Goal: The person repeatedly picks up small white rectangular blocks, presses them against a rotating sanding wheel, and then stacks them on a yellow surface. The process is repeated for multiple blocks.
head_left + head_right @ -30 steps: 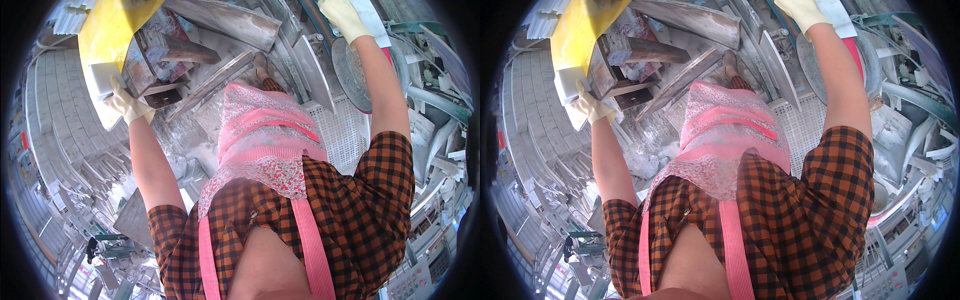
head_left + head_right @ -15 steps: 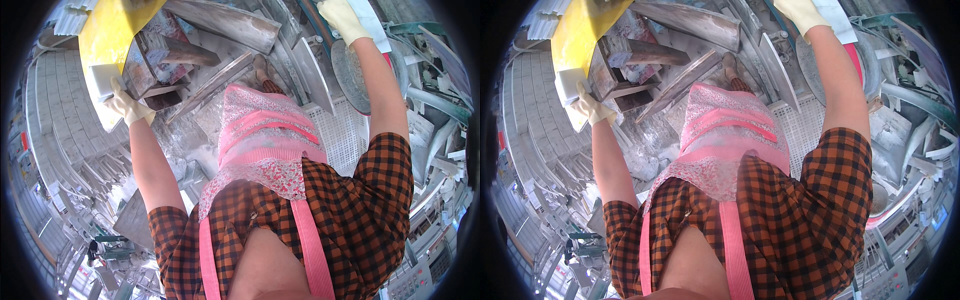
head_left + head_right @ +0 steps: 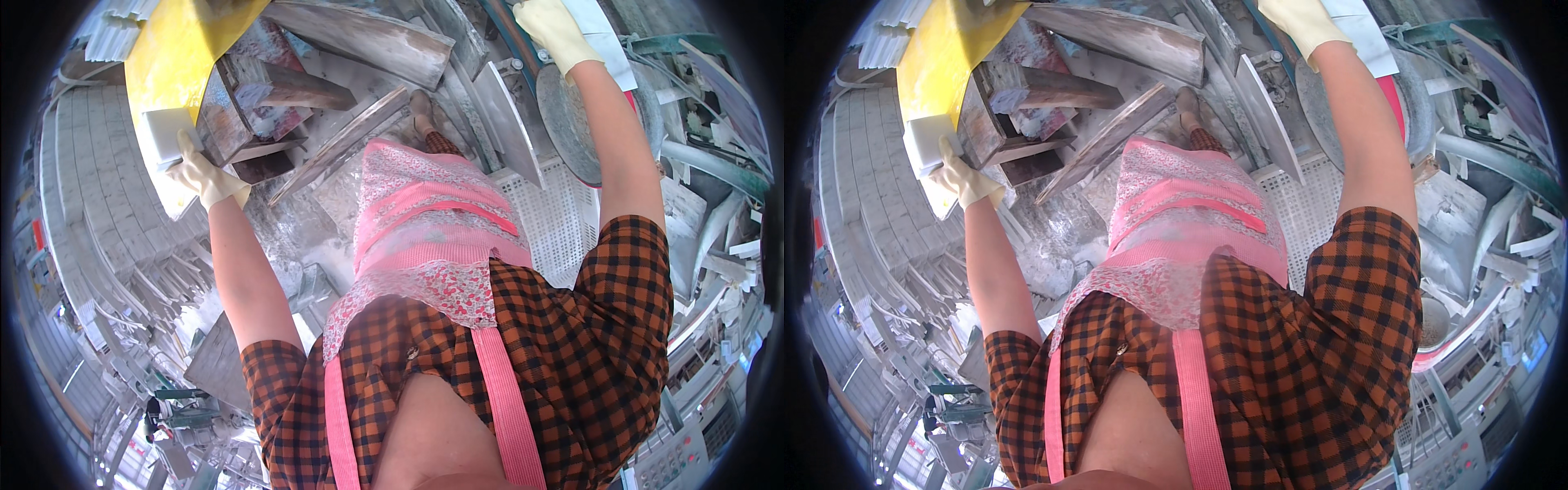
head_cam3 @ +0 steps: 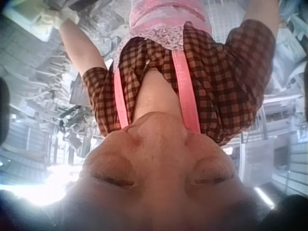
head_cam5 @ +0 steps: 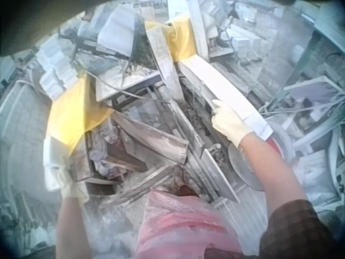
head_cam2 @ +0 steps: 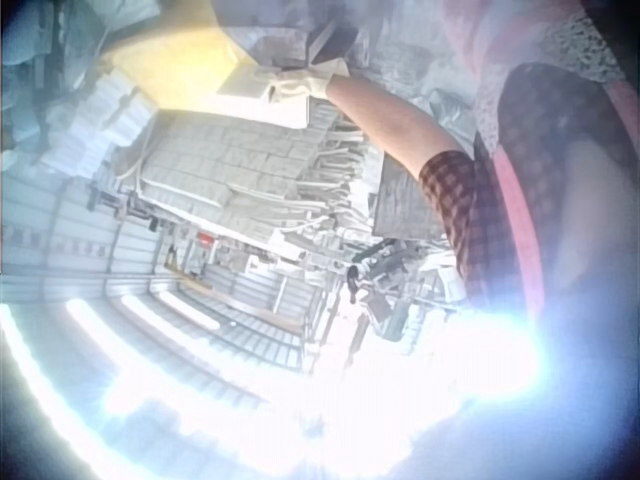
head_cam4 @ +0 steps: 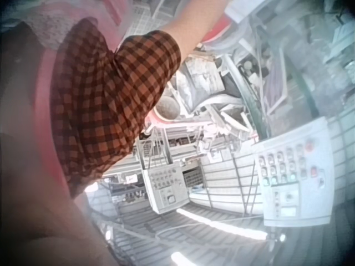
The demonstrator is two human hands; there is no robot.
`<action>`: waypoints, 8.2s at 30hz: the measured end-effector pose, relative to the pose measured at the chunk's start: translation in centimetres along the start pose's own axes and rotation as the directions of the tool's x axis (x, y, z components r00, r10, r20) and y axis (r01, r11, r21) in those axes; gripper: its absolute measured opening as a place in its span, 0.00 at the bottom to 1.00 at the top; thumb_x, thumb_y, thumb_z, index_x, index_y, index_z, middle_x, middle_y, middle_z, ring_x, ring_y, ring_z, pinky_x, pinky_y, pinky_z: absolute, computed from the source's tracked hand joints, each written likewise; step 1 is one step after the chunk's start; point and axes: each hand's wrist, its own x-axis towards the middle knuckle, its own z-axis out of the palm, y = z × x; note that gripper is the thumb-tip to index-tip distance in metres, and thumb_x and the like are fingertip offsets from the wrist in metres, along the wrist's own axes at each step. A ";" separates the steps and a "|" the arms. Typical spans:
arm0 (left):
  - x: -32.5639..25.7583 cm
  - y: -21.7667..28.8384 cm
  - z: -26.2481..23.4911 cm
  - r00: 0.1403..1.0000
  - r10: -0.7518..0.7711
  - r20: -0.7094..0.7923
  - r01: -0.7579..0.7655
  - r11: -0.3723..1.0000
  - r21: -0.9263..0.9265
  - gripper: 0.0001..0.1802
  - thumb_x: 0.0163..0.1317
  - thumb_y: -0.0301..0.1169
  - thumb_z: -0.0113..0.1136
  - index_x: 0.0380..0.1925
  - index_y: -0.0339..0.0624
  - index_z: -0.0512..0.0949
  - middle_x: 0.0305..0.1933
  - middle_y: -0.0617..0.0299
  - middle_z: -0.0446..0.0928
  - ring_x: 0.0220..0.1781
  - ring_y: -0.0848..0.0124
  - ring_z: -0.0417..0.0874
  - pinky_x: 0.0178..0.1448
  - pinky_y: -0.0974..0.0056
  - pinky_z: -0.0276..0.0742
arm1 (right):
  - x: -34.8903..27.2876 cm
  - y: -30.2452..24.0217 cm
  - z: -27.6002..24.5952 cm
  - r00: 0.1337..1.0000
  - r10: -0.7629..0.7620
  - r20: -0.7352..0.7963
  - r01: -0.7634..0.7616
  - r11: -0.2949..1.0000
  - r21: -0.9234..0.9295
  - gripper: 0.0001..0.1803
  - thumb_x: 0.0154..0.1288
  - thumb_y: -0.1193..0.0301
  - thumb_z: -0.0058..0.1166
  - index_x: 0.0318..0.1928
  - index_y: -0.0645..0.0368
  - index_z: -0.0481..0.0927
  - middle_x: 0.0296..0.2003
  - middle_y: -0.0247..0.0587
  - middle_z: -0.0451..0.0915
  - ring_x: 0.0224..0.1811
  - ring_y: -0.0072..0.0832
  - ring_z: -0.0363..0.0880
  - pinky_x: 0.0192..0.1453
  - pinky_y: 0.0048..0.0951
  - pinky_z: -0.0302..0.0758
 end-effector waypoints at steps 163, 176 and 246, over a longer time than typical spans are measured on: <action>1.8 -4.3 -2.1 0.950 0.272 0.152 -0.284 0.957 0.063 0.36 0.57 0.42 0.76 0.57 0.28 0.75 0.57 0.43 0.81 0.59 0.54 0.81 0.62 0.51 0.75 | 0.7 6.0 -0.6 0.902 0.431 -0.033 -0.413 0.882 0.228 0.36 0.67 0.74 0.45 0.76 0.64 0.59 0.76 0.50 0.61 0.80 0.41 0.56 0.83 0.39 0.52; 0.7 -0.8 -2.1 0.997 0.061 0.045 -0.074 0.914 0.399 0.53 0.44 0.57 0.79 0.59 0.25 0.71 0.59 0.34 0.74 0.63 0.44 0.74 0.68 0.50 0.70 | 17.1 -4.1 -14.2 0.845 0.517 0.137 0.000 -0.256 0.967 0.28 0.74 0.54 0.55 0.62 0.65 0.79 0.52 0.38 0.82 0.53 0.25 0.79 0.59 0.31 0.73; -1.6 1.4 -1.6 0.994 0.051 0.095 -0.053 0.998 0.017 0.56 0.58 0.36 0.76 0.78 0.35 0.49 0.75 0.47 0.59 0.73 0.58 0.64 0.77 0.53 0.59 | 19.5 9.7 6.6 0.773 0.631 0.059 -0.603 0.703 0.378 0.38 0.68 0.43 0.54 0.72 0.47 0.69 0.73 0.34 0.66 0.75 0.37 0.59 0.76 0.59 0.52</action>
